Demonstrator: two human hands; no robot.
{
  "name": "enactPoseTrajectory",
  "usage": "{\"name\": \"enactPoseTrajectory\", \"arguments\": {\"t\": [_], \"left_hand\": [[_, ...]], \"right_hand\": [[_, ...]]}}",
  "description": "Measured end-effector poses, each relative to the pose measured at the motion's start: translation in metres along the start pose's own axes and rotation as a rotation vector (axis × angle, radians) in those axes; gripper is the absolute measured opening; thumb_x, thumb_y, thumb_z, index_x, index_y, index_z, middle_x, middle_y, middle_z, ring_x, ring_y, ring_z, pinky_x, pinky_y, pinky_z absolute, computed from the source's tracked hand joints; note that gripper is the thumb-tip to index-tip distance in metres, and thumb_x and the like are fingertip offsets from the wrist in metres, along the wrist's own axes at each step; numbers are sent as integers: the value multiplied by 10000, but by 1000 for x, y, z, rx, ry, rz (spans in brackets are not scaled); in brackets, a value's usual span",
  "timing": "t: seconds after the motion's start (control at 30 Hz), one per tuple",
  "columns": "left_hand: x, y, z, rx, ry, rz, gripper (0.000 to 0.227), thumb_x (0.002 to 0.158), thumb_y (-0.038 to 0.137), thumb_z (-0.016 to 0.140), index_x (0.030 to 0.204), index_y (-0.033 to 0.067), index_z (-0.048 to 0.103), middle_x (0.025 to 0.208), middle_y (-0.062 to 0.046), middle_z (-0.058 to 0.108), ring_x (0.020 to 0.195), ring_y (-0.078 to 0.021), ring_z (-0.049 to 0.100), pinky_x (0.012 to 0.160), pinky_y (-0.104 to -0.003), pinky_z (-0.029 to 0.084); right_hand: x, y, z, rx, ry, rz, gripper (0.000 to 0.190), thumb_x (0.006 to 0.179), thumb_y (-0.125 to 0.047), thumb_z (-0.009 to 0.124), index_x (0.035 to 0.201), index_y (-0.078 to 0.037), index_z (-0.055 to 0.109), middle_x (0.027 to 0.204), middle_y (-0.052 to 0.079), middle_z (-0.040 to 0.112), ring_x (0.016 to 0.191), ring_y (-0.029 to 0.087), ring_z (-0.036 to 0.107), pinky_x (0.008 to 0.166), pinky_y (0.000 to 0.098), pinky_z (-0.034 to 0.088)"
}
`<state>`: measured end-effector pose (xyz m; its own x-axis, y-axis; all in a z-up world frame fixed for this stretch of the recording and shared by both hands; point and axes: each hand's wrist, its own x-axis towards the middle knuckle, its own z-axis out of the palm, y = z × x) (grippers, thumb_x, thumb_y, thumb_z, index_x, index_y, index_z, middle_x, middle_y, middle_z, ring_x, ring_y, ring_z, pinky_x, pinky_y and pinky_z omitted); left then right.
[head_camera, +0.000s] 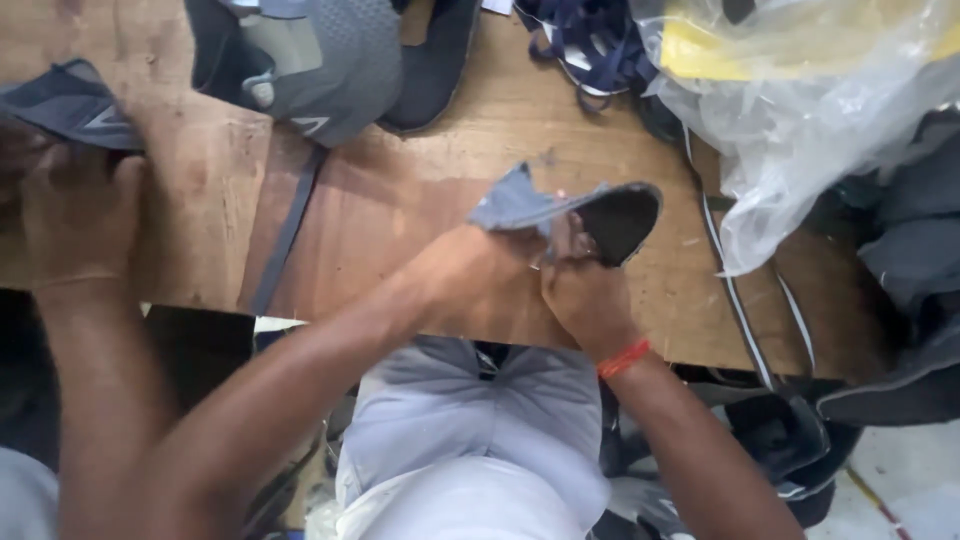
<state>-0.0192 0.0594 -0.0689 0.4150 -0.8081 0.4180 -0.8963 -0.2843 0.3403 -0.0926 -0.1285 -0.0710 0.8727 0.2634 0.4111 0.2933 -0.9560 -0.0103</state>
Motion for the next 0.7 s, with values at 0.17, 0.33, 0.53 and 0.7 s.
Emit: {"name": "enactPoseTrajectory", "arguments": {"t": [0.17, 0.33, 0.53, 0.7], "left_hand": [[0, 33, -4, 106, 27, -209, 324, 919, 176, 520, 1153, -11, 644, 1130, -228, 670, 1073, -381, 668, 946, -470, 503], [10, 34, 18, 40, 81, -462, 436, 866, 100, 524, 1262, -45, 634, 1068, -230, 663, 972, -390, 662, 838, -477, 507], [6, 15, 35, -22, 189, -380, 266, 872, 102, 559, 1100, -12, 635, 1062, -190, 674, 1007, -341, 668, 853, -460, 527], [15, 4, 52, -240, 280, -673, 187, 960, 182, 562, 958, 33, 676, 914, -177, 702, 873, -341, 697, 789, -480, 534]], "right_hand": [[-11, 11, 5, 109, -105, -74, 608, 866, -107, 597, 1455, 16, 509, 1387, 177, 647, 1101, 318, 731, 872, 413, 575], [4, 5, -3, 202, -287, 57, 578, 883, -153, 640, 1445, -48, 553, 1172, 170, 724, 845, 355, 728, 724, 478, 574], [16, -5, -12, 65, -342, 163, 520, 963, -230, 643, 1460, -97, 567, 1081, 193, 728, 796, 381, 717, 688, 493, 573], [6, -2, -7, 134, 29, -50, 462, 931, -122, 586, 1384, -32, 562, 1225, 225, 726, 970, 389, 744, 729, 468, 583]]}}
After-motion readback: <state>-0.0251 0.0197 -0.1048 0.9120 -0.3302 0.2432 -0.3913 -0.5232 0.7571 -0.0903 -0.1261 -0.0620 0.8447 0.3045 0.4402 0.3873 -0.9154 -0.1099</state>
